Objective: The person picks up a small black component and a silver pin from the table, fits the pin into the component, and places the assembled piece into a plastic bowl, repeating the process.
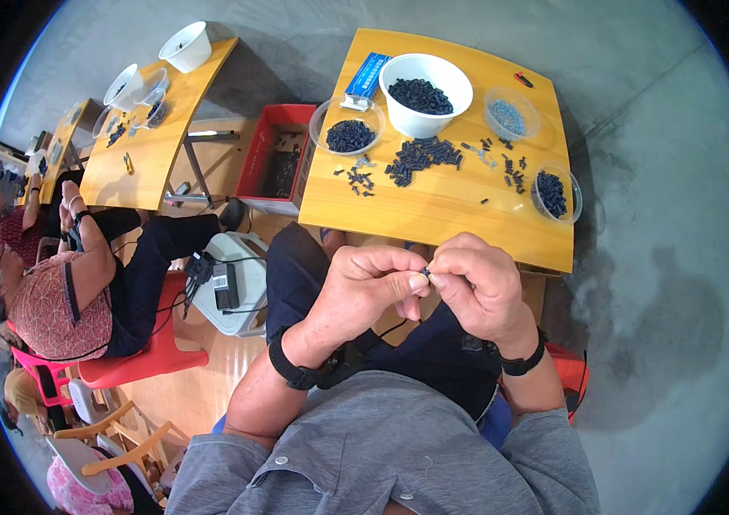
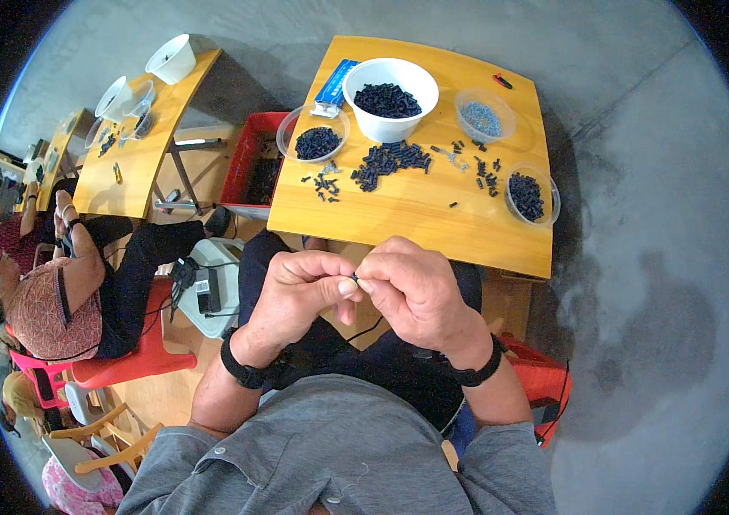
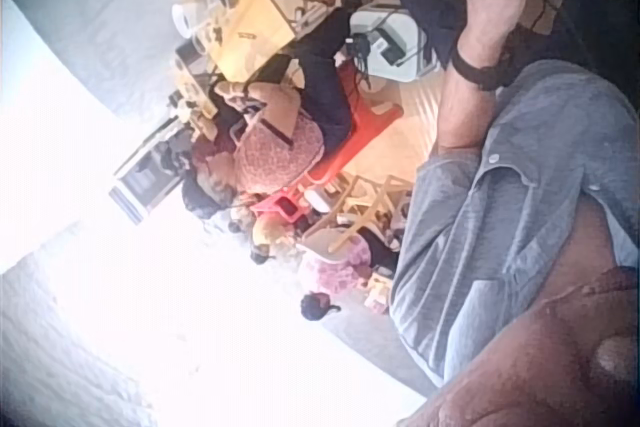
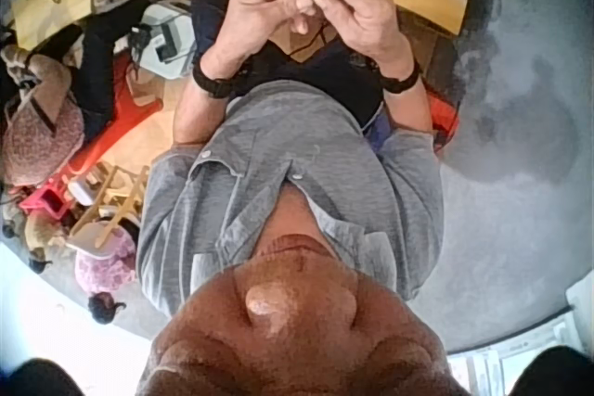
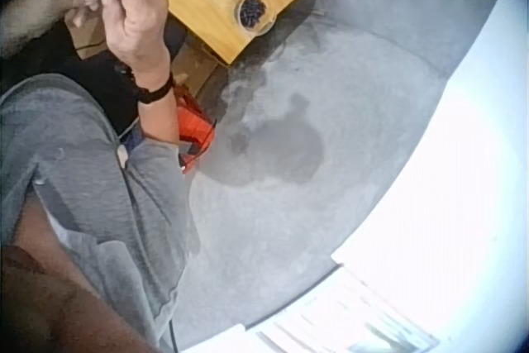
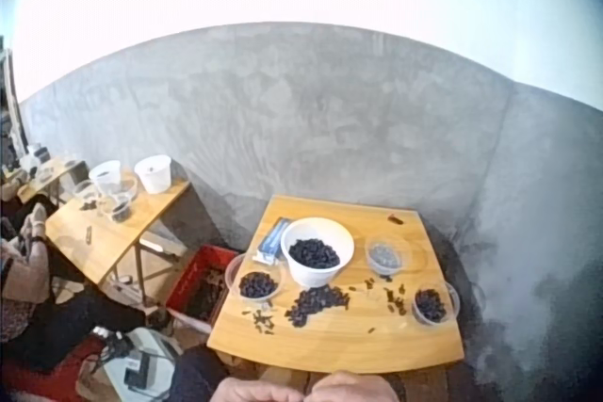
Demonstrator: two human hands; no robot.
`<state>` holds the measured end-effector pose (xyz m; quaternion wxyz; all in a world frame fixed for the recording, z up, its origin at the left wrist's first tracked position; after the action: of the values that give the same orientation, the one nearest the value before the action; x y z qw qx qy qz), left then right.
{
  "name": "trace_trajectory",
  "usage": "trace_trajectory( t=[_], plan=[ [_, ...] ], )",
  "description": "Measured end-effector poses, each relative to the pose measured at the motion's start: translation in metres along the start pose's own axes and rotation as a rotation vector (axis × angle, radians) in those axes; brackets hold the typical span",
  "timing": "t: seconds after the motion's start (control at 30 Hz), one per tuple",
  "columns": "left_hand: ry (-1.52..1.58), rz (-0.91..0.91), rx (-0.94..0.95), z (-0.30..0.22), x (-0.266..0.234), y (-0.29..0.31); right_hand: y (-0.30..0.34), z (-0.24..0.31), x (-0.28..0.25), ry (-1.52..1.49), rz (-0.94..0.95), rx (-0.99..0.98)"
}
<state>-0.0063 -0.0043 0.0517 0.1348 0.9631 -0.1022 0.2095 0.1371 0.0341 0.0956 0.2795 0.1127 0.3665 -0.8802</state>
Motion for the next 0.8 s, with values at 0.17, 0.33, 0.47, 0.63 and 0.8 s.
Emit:
trace_trajectory(
  t=[0.17, 0.33, 0.47, 0.63, 0.8],
  plan=[
    [-0.007, -0.016, -0.021, 0.003, -0.004, -0.002, 0.003, -0.003, 0.006, 0.044, -0.002, 0.003],
    [-0.066, -0.059, -0.088, 0.015, -0.009, -0.005, 0.012, -0.014, 0.012, 0.006, 0.034, 0.067],
    [-0.072, -0.048, -0.104, 0.026, -0.012, -0.007, 0.014, -0.019, 0.012, 0.000, 0.119, 0.135],
    [-0.117, -0.046, -0.151, 0.031, -0.011, -0.014, 0.026, -0.030, 0.012, -0.075, 0.116, 0.315],
    [-0.042, -0.033, -0.115, 0.033, -0.006, -0.014, 0.047, -0.077, -0.002, -0.406, 0.019, 0.745]
  ],
)
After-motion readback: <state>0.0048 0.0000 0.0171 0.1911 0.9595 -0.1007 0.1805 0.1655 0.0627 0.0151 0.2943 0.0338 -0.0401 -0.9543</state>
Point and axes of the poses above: each hand's wrist, its own y-axis away from the middle knuckle, its own x-axis out of the palm, z = x × y, the point moved 4 cm from there along -y, towards the middle knuckle, and after that the axes turned 5 degrees about -x, right-handed, at the moved point
